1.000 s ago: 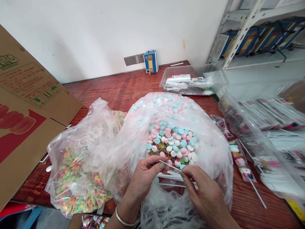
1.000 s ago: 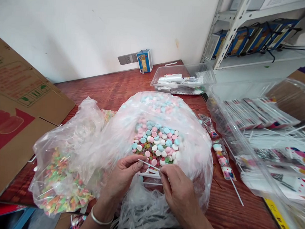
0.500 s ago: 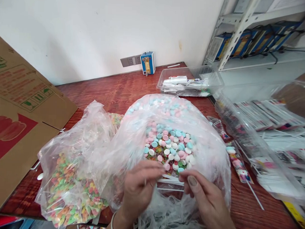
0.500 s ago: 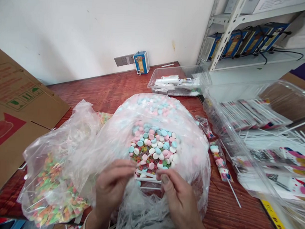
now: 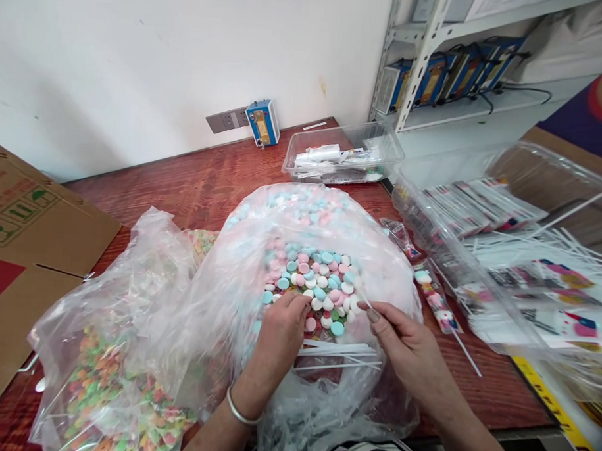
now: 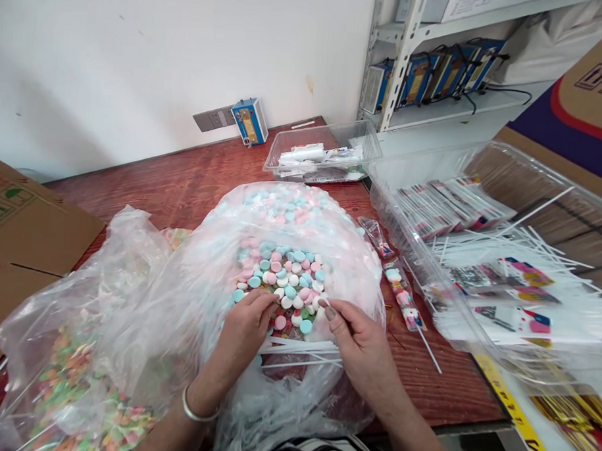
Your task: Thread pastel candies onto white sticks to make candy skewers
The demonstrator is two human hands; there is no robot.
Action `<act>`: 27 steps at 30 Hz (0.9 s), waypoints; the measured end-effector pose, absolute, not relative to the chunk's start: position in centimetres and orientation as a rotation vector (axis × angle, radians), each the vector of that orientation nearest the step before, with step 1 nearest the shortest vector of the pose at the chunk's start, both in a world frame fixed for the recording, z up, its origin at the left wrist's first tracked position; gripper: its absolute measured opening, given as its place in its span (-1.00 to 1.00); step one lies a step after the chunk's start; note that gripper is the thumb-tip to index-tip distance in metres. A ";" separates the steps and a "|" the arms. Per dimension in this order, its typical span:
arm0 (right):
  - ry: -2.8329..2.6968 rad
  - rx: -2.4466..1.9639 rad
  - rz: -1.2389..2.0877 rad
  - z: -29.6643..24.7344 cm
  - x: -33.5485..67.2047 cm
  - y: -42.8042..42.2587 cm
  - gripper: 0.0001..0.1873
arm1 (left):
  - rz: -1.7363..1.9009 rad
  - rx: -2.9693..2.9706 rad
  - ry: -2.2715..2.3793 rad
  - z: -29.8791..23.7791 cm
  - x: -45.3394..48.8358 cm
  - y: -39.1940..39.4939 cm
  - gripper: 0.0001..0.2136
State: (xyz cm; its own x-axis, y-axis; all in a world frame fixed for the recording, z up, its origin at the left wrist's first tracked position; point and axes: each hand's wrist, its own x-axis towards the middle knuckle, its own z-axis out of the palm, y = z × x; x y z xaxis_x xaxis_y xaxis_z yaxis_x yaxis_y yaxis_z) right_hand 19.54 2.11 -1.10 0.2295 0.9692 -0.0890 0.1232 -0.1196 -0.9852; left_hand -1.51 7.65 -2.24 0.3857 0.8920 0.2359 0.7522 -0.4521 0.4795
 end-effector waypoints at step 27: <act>-1.357 -1.332 1.186 -1.4 16.7 5.6 -0.83 | 0.963 1.011 1.207 -2.4 0.5 7.6 -0.74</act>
